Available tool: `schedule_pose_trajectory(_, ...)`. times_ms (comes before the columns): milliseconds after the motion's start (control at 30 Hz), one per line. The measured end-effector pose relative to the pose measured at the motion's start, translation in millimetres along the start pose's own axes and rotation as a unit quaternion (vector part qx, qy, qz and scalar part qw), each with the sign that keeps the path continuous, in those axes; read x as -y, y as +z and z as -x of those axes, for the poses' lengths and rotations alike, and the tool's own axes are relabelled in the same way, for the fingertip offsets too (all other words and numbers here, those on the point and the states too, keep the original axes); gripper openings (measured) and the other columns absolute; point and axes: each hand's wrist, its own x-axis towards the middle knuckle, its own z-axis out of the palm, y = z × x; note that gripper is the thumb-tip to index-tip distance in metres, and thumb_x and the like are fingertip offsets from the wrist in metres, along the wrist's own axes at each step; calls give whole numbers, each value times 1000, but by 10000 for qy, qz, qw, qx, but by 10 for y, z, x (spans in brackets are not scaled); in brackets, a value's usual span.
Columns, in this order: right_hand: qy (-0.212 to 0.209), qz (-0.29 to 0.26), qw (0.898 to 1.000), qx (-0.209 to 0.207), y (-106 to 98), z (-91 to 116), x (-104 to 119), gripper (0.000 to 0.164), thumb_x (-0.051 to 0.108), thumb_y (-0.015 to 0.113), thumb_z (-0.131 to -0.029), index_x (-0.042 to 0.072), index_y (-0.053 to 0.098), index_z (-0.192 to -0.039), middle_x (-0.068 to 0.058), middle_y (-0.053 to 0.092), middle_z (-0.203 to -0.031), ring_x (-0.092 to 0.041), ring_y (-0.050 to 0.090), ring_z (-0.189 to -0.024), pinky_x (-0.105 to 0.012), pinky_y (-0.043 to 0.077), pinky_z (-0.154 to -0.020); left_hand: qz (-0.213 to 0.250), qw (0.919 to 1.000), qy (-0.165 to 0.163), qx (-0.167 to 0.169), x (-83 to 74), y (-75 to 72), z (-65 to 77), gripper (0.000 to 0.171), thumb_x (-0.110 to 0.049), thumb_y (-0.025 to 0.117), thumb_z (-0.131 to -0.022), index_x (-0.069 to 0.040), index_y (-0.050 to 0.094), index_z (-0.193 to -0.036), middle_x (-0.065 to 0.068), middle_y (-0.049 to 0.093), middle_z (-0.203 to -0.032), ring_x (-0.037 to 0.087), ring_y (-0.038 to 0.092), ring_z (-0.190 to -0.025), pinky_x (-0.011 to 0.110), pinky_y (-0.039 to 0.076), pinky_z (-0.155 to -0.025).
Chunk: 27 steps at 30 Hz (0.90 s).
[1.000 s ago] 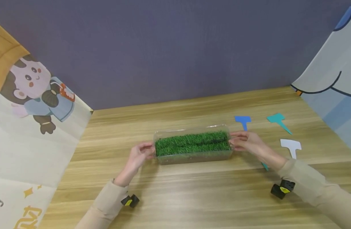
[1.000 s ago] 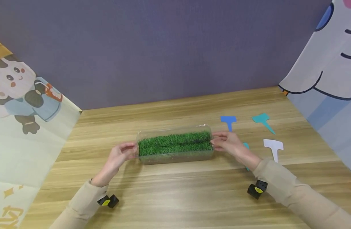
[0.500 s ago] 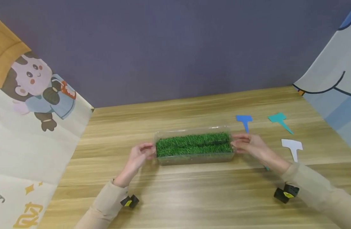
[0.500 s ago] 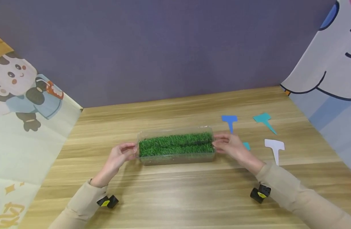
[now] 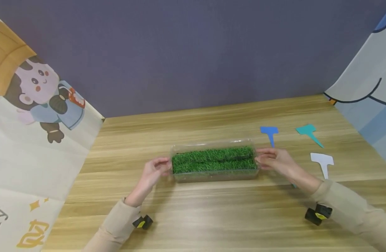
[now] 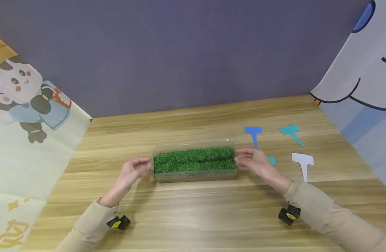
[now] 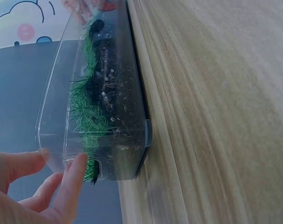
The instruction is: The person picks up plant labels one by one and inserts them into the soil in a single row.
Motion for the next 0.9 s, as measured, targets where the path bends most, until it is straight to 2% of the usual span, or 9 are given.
schedule_pose_trajectory(167, 223, -146, 9994, 217, -67, -45, 27, 59, 14, 59, -84, -11, 31, -129, -25, 51, -117, -12, 61, -87, -34, 51, -84, 65, 10000, -9, 24, -1, -5, 6, 34, 0, 56, -82, 9, 49, -115, 24, 54, -108, 31, 56, -94, 39, 51, -84)
schedule_pose_trajectory(267, 377, 13, 9984, 414, -149, -114, 55, 60, 20, 59, -85, -10, 32, -129, -25, 50, -119, -14, 61, -86, -36, 51, -84, 77, 10000, -15, 42, -3, -6, 5, 35, -1, 56, -82, 9, 49, -115, 24, 54, -108, 32, 56, -95, 39, 50, -85)
schedule_pose_trajectory(467, 409, 768, 9932, 776, -395, -334, 128, 47, 16, 45, -92, -15, 32, -126, -30, 47, -118, -21, 61, -87, -35, 53, -80, 88, 9999, -26, 88, -3, -9, 6, 36, -1, 56, -82, 9, 49, -116, 24, 54, -109, 32, 55, -96, 39, 50, -86)
schedule_pose_trajectory(633, 511, 1424, 9831, 1028, -600, -519, 124, 47, 11, 49, -89, -16, 34, -124, -26, 56, -109, -27, 61, -88, -37, 54, -77, 79, 9999, -19, 92, -4, -12, 10, 36, -2, 56, -82, 9, 48, -116, 24, 54, -109, 33, 55, -96, 39, 50, -85)
schedule_pose_trajectory(800, 262, 2326, 9689, 810, -747, -654, 118, 47, 15, 53, -86, -15, 41, -120, -16, 63, -86, -23, 61, -75, -37, 55, -71, 88, 9999, -27, 98, 0, -11, 8, 36, -2, 57, -82, 9, 49, -116, 23, 54, -108, 34, 55, -96, 38, 51, -84)
schedule_pose_trajectory(900, -76, 2878, 9562, 522, -801, -727, 135, 42, 12, 54, -86, -17, 44, -115, -16, 61, -79, -24, 60, -66, -38, 55, -64, 71, 9999, -28, 93, 3, -14, 8, 36, -2, 56, -82, 9, 48, -116, 23, 54, -108, 35, 55, -96, 37, 51, -84)
